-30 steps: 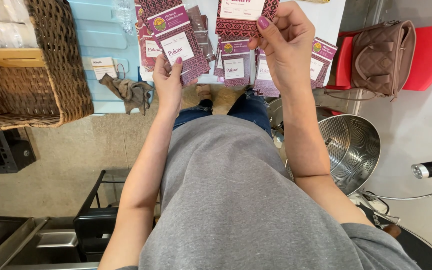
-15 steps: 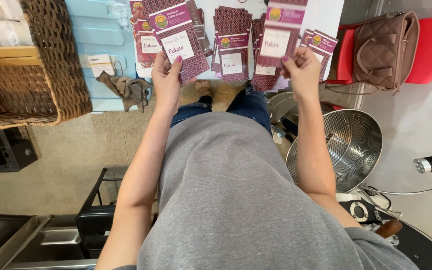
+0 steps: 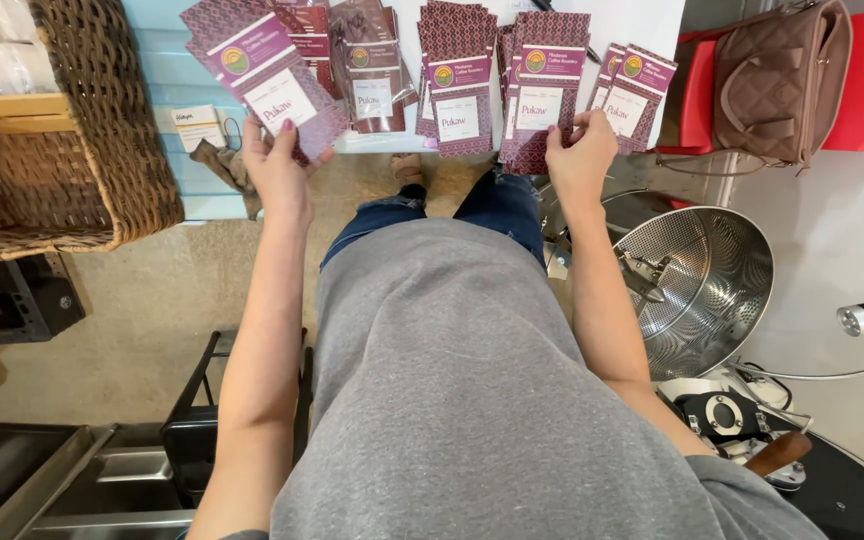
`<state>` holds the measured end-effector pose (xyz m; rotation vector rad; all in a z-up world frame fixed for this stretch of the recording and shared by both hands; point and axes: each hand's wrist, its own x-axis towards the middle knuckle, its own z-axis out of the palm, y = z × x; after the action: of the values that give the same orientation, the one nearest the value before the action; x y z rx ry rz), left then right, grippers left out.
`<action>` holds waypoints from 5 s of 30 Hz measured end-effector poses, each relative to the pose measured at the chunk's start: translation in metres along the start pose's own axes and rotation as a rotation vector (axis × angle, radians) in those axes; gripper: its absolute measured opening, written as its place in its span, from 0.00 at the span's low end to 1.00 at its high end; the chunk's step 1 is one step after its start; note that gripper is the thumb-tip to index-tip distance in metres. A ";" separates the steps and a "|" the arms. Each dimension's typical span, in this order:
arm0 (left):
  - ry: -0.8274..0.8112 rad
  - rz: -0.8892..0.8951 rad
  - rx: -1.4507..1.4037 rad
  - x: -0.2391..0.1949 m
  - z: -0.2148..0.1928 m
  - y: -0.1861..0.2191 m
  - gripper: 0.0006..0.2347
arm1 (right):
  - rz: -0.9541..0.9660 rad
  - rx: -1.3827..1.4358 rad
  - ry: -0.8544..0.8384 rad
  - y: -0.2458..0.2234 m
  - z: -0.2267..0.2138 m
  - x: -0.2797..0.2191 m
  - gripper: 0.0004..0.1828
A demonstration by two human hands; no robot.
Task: The person stands at a table and repeatedly picks up, fans out, and stacks small coffee packets. They handle the packets by hand, separating them into piles and occasionally placing them on the table surface.
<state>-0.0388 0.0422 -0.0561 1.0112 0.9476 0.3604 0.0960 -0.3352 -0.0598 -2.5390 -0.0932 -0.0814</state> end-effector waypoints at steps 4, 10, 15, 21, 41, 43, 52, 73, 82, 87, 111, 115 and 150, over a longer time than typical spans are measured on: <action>0.028 -0.012 -0.028 0.001 -0.010 0.004 0.09 | 0.035 -0.034 -0.033 -0.006 -0.009 0.003 0.18; 0.044 -0.078 -0.095 0.003 -0.009 -0.001 0.10 | 0.032 -0.069 -0.088 -0.069 -0.017 0.021 0.13; 0.019 -0.178 -0.018 0.005 -0.002 -0.012 0.11 | -0.038 0.168 -0.427 -0.141 0.020 0.027 0.07; 0.019 -0.200 -0.060 0.012 0.001 -0.027 0.23 | -0.182 0.328 -0.505 -0.161 0.090 0.032 0.07; 0.080 -0.089 -0.225 0.011 -0.039 -0.053 0.15 | -0.097 0.350 -0.561 -0.150 0.078 -0.001 0.07; 0.102 -0.116 -0.199 0.006 -0.039 -0.044 0.15 | -0.142 0.309 -0.568 -0.152 0.075 -0.001 0.05; -0.038 -0.170 -0.010 -0.037 -0.019 -0.020 0.15 | -0.222 0.186 -0.442 -0.161 0.056 0.004 0.07; -0.038 0.447 0.853 0.015 0.027 0.023 0.22 | 0.675 1.240 -0.603 -0.153 0.091 0.009 0.15; -0.045 0.248 1.255 0.096 0.040 -0.002 0.61 | 0.682 1.395 -0.838 -0.173 0.130 0.017 0.15; 0.038 0.277 1.284 0.100 0.040 -0.002 0.60 | 0.727 1.418 -0.784 -0.163 0.139 0.011 0.15; 0.149 0.169 1.206 0.097 0.039 0.008 0.63 | 0.692 1.382 -0.669 -0.156 0.152 0.011 0.19; 0.201 0.075 1.127 0.094 0.038 0.028 0.59 | 0.724 1.437 -0.636 -0.158 0.154 0.011 0.16; 0.029 -0.094 -0.134 0.014 -0.047 0.032 0.16 | 0.633 1.323 -0.635 -0.171 0.135 0.043 0.12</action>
<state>-0.0638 0.0941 -0.0452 0.8383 0.9807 0.3563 0.1293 -0.1161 -0.0719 -1.1037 0.3123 0.7697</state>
